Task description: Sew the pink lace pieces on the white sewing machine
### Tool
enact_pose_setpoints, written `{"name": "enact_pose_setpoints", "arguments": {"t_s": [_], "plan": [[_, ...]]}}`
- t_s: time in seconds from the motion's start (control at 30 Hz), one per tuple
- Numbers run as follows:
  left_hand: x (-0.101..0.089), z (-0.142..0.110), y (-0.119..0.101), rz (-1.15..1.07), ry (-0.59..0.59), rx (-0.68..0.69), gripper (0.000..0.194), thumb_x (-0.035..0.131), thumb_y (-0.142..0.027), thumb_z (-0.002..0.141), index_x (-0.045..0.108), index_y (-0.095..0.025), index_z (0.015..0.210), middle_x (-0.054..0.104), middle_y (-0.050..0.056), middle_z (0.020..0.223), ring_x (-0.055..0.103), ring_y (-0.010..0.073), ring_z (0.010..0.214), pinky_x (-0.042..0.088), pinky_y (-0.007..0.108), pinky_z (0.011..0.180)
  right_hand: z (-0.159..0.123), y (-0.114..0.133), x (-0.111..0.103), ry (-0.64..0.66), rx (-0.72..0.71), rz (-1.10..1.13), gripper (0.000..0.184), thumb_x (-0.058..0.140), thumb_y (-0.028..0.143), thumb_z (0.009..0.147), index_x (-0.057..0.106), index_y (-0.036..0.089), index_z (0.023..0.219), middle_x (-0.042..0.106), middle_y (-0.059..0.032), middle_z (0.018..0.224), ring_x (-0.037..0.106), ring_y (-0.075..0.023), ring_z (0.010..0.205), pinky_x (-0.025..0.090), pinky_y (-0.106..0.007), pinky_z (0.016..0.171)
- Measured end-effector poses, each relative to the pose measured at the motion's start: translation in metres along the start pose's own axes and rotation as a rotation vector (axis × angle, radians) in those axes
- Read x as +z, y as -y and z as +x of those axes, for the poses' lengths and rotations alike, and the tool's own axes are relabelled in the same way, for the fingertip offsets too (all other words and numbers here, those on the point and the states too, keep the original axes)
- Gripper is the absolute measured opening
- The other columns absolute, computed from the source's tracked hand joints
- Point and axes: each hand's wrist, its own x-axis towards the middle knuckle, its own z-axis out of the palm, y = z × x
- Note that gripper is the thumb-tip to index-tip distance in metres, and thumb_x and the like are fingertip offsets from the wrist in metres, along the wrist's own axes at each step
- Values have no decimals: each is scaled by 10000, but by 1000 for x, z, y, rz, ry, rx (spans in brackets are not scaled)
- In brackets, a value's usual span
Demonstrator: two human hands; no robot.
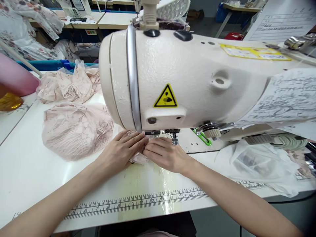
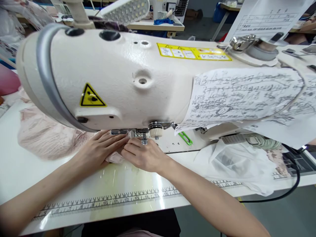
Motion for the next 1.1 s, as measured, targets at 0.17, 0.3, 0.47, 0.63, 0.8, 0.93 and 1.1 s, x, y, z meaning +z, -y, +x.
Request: {"name": "enact_pose_setpoints", "arguments": {"t_s": [0.17,0.3,0.47,0.63,0.8,0.93,1.1], "plan": [[-1,-1,3,-43,26,-17,467,439,-270,939,493,-166,1391,561,93,1401,578,272,1234,386,459,1035,4,2,0,-15,-15,-28,240,466,89,955,681,196,958,705,-26,865,612,-157,941,539,-283,752],[-2,-1,4,-26,53,-19,506,463,-210,885,498,-169,1388,559,89,1403,572,268,1240,385,457,1041,5,4,2,-33,-13,-15,215,493,71,942,677,178,910,704,-26,843,613,-153,935,528,-284,775],[-3,0,4,5,56,-9,518,450,-186,873,491,-140,1387,548,86,1414,564,263,1249,389,454,1041,3,3,3,-4,9,-19,216,472,111,964,671,195,949,705,-35,877,603,-156,946,517,-275,745],[-3,1,2,15,90,-35,558,438,-165,850,471,-129,1406,534,90,1426,544,270,1274,372,470,1066,3,1,3,-22,5,-65,215,476,86,953,664,190,937,698,-24,864,589,-150,935,490,-267,737],[-2,3,0,44,129,-64,596,449,-166,822,461,-127,1416,514,84,1444,521,275,1298,352,491,1093,3,0,1,-25,30,-66,223,484,40,926,651,187,950,694,-17,880,600,-140,936,467,-258,732],[-2,4,-1,60,145,-83,629,486,-158,790,462,-122,1417,515,93,1443,504,282,1314,342,492,1109,4,-3,0,-30,34,-106,252,460,13,922,640,188,952,693,-1,871,605,-127,931,456,-266,748],[-2,4,-3,65,143,-85,643,527,-152,768,472,-117,1408,516,107,1443,494,297,1321,331,496,1118,3,-6,0,-40,43,-86,271,451,-14,900,634,185,916,691,5,864,603,-116,889,417,-254,684]]}}
